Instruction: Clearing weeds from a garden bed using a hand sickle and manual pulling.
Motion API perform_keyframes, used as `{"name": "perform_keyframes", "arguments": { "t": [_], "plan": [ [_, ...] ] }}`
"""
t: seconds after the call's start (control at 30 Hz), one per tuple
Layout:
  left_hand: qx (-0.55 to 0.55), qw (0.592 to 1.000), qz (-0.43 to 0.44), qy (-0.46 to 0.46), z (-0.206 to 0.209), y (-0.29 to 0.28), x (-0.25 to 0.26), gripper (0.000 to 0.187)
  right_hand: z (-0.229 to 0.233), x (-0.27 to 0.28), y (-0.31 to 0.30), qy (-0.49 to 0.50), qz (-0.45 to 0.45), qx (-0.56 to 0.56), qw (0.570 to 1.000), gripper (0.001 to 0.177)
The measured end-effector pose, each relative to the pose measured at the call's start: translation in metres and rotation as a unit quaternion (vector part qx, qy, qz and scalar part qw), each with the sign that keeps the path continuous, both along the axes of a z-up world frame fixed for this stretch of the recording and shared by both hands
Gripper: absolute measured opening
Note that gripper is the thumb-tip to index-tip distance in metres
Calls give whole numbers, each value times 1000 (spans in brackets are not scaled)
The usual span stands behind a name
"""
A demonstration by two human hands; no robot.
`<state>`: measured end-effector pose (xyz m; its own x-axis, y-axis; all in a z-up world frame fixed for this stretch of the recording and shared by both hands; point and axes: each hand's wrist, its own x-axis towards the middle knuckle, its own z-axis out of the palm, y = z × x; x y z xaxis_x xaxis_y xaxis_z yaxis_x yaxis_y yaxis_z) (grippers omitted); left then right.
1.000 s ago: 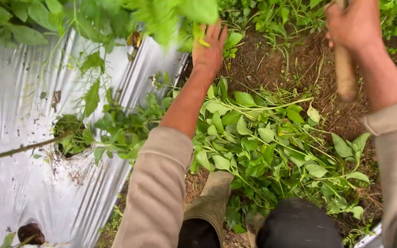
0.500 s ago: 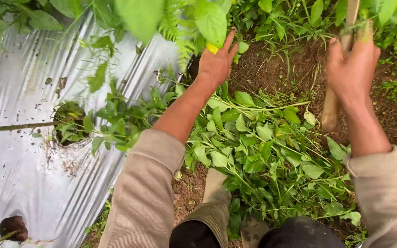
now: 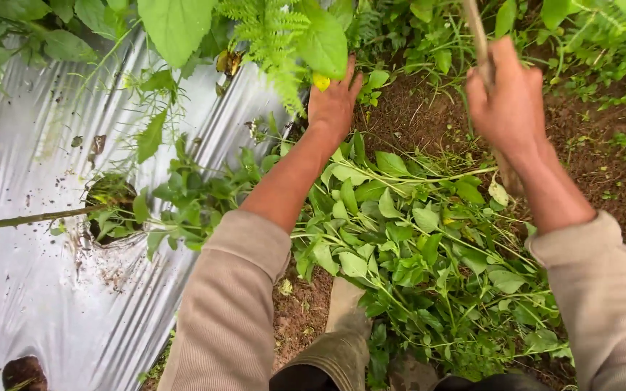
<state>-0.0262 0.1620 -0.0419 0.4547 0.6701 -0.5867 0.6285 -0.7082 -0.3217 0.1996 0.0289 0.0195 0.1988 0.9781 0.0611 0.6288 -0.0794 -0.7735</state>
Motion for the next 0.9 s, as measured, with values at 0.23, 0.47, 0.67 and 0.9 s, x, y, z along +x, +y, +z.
{"name": "perform_keyframes", "arguments": {
  "t": [0.23, 0.47, 0.67, 0.9],
  "plan": [
    [48, 989, -23, 137, 24, -19, 14, 101, -50, 42, 42, 43, -138, 31, 989, 20],
    [119, 958, -257, 48, 55, -97, 99, 59, -36, 42, 35, 75, -148, 23, 986, 26],
    [277, 910, -305, -53, 11, -4, 116, 60, -33, 56, 23, 104, -156, -1, 982, 23],
    [340, 914, -75, 211, -125, 119, 78, 126, -27, 49, 18, 112, -155, -12, 982, 17]
  ]
}}
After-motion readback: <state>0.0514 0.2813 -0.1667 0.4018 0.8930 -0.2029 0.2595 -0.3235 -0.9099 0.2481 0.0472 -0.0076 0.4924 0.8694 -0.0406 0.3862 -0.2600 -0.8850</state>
